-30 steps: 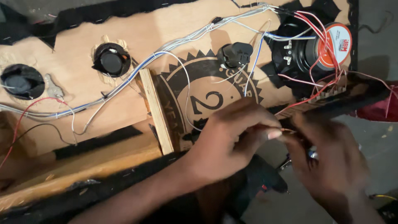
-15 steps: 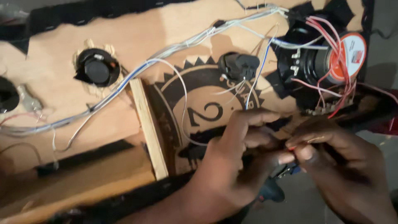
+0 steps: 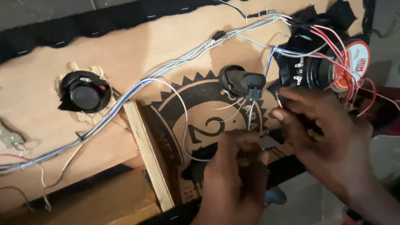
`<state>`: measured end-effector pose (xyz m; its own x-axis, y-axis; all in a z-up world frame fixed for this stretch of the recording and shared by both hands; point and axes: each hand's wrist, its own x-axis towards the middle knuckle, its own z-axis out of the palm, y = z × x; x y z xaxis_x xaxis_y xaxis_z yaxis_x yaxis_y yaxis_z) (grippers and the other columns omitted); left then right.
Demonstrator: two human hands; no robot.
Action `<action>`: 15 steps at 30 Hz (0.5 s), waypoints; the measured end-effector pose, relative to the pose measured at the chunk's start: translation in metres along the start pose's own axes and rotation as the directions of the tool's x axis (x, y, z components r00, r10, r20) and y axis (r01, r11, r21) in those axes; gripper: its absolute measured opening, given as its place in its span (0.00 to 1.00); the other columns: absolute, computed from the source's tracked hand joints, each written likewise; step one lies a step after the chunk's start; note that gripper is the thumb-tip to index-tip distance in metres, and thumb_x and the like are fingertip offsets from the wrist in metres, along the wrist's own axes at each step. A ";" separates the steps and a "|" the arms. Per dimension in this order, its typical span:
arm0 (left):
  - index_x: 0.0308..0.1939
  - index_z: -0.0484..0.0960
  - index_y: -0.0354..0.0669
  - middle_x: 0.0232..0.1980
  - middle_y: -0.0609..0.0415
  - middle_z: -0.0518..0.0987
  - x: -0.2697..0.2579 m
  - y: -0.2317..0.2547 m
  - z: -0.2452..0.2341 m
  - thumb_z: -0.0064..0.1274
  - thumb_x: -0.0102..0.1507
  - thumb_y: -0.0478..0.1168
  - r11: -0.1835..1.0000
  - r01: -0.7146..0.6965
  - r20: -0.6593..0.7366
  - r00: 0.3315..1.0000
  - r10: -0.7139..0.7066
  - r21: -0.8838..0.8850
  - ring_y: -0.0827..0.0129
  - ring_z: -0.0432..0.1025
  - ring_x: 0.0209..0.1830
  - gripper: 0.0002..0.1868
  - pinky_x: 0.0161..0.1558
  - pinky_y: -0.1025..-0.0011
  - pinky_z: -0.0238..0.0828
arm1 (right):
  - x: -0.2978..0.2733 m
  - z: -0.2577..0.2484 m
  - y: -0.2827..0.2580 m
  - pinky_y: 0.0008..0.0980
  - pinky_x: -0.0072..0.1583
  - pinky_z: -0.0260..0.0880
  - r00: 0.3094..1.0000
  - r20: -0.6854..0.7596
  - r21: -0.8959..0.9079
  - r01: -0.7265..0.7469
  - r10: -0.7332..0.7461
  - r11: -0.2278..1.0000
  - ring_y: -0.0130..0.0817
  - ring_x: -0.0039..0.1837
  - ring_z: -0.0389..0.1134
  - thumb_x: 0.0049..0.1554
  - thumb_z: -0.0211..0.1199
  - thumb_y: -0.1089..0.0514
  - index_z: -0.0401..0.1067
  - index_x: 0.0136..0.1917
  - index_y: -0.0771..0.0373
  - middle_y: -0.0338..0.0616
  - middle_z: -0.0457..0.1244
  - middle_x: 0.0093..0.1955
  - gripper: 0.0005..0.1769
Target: The person sits on the floor and connects wires to speakers mounted in a wooden box. They use pliers to strip wire ends and a heat gun to apply heat shrink tubing to the connections.
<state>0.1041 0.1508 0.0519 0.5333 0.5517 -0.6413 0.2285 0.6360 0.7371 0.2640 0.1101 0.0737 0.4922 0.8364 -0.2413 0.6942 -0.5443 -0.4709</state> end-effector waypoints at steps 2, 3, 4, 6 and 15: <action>0.52 0.72 0.37 0.39 0.48 0.82 0.001 0.002 0.003 0.56 0.63 0.29 0.999 0.032 0.002 0.999 -0.032 -0.028 0.69 0.83 0.39 0.15 0.41 0.74 0.77 | 0.006 -0.002 -0.002 0.27 0.44 0.69 0.999 0.024 -0.095 0.038 -0.035 0.995 0.28 0.44 0.72 0.59 0.68 0.62 0.75 0.58 0.64 0.48 0.70 0.48 0.14; 0.52 0.73 0.37 0.39 0.48 0.82 0.002 0.003 0.003 0.56 0.63 0.29 1.000 0.006 -0.006 1.000 -0.006 -0.018 0.68 0.83 0.39 0.14 0.40 0.73 0.77 | 0.008 -0.002 -0.004 0.28 0.43 0.69 0.998 0.040 -0.138 0.059 -0.054 0.989 0.29 0.43 0.72 0.61 0.69 0.62 0.77 0.58 0.63 0.48 0.70 0.48 0.11; 0.51 0.73 0.37 0.39 0.47 0.82 0.003 0.004 0.004 0.56 0.63 0.28 1.000 -0.021 -0.013 1.000 0.021 -0.008 0.67 0.82 0.39 0.14 0.39 0.73 0.77 | 0.008 -0.002 -0.005 0.28 0.42 0.69 0.999 0.040 -0.112 0.019 -0.015 0.994 0.29 0.41 0.71 0.60 0.68 0.63 0.77 0.57 0.64 0.48 0.70 0.47 0.12; 0.50 0.73 0.37 0.38 0.47 0.81 0.003 0.004 0.002 0.55 0.62 0.28 0.998 -0.061 -0.011 0.998 0.061 0.015 0.66 0.82 0.39 0.13 0.40 0.73 0.77 | 0.008 -0.003 -0.006 0.29 0.39 0.68 0.997 0.049 -0.058 -0.059 0.062 0.997 0.30 0.38 0.71 0.59 0.66 0.64 0.76 0.57 0.65 0.48 0.69 0.46 0.12; 0.47 0.74 0.39 0.38 0.47 0.82 0.005 0.004 0.000 0.56 0.62 0.29 0.998 -0.050 0.028 0.998 0.049 0.039 0.63 0.84 0.39 0.11 0.42 0.71 0.79 | 0.019 0.001 -0.002 0.32 0.47 0.69 0.961 0.047 -0.154 0.276 -0.272 0.949 0.38 0.45 0.71 0.58 0.70 0.66 0.76 0.53 0.67 0.49 0.69 0.46 0.10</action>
<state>0.1073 0.1558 0.0518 0.5663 0.5667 -0.5985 0.2333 0.5862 0.7759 0.2717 0.1267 0.0693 0.2598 0.9549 -0.1440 0.8754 -0.2958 -0.3824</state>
